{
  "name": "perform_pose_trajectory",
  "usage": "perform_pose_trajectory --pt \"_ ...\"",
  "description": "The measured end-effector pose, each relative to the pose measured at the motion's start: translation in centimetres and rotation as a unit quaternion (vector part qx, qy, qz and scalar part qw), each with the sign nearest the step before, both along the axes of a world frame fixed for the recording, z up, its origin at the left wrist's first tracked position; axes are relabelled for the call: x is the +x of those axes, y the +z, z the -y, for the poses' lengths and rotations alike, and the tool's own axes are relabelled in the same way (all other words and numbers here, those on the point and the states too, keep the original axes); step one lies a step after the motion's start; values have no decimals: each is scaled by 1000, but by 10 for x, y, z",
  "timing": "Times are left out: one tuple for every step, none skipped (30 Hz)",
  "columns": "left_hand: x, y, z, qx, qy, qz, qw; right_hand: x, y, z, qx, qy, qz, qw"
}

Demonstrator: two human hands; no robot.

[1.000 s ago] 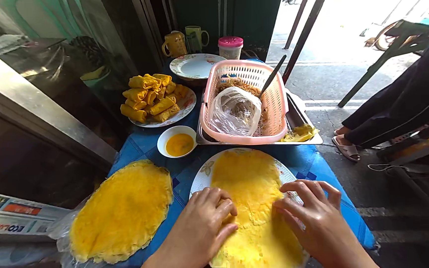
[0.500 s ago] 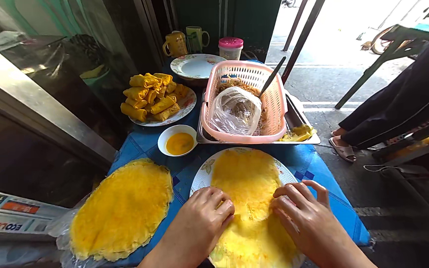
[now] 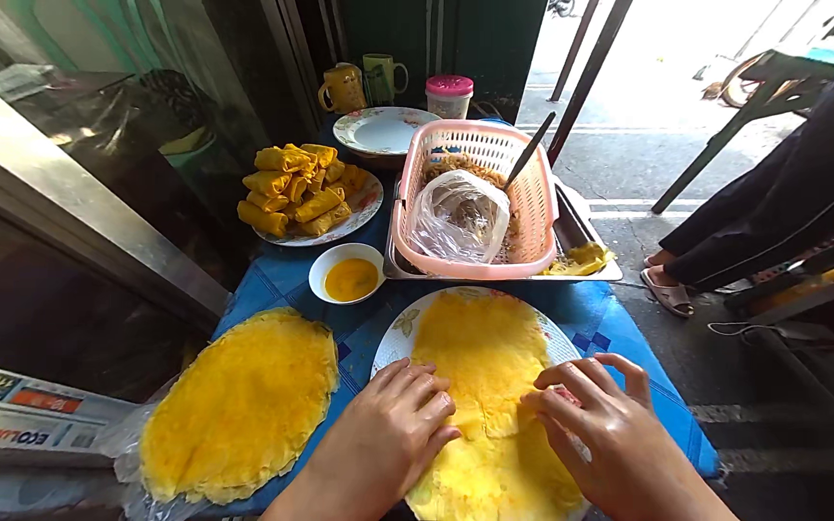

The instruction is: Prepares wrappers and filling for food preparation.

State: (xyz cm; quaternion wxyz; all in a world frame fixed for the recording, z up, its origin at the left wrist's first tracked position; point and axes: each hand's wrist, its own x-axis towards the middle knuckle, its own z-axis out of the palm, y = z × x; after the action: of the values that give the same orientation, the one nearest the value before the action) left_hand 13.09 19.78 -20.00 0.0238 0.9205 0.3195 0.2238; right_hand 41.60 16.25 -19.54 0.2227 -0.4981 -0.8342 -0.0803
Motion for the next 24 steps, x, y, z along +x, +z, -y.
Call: perform_pose_trajectory --pt "-1 0 1 -2 -3 0 1000 1 0 0 -1 -3 -2 1000" --pt "-1 -1 3 -4 -4 -2 1000 2 0 1 -4 -5 -1 1000" --pt "-2 -2 4 -7 -3 -4 1000 3 -1 1 -4 -8 4 1000" --pt "-2 -3 6 -10 -1 -6 1000 4 -2 2 -5 -9 10 1000" --pt "-2 -4 7 -12 2 -8 1000 5 -2 2 -3 -11 15 1000" --pt "-1 -4 9 -15 6 -10 1000 6 -2 1 2 -10 17 1000" --pt "-1 -4 11 -16 8 -12 1000 6 -2 2 8 -4 16 1000" --pt "0 -4 13 -13 10 -13 1000 7 -1 3 9 6 11 1000" --pt "2 -5 15 -6 13 -13 1000 8 0 4 4 20 4 1000" --pt "3 -5 16 1 18 -15 1000 9 0 5 -4 33 -4 999" --pt "4 -5 17 6 24 -19 1000 9 -1 6 -14 42 -6 999" --pt "5 -4 19 8 31 -24 999 9 -2 6 -20 44 -7 999" --pt "7 -3 20 10 38 -29 999 10 -3 6 -21 42 -8 999" --pt "8 -3 22 9 43 -32 999 11 -4 6 -19 39 -9 999" --pt "10 -2 23 8 47 -33 998 11 -4 6 -14 34 -9 999" --pt "10 -1 24 8 49 -34 998 10 -3 8 -12 33 -10 999" --pt "10 0 24 6 50 -34 998 9 0 10 -13 32 -11 999" --pt "10 1 24 -1 51 -32 998 7 3 14 -21 34 -13 999" --pt "10 3 22 -12 53 -27 998 5 6 18 -33 40 -18 998" --pt "10 4 19 -19 59 -18 998 4 9 23 -49 44 -20 998" --pt "11 4 14 -20 68 -11 997 2 11 26 -63 49 -23 997" --pt "13 3 7 -20 78 -7 997 0 12 29 -75 52 -23 996" --pt "14 0 1 -22 89 -13 996 -2 11 32 -85 54 -22 995" --pt "15 -2 -4 -27 102 -32 994 -3 9 34 -91 55 -20 994"
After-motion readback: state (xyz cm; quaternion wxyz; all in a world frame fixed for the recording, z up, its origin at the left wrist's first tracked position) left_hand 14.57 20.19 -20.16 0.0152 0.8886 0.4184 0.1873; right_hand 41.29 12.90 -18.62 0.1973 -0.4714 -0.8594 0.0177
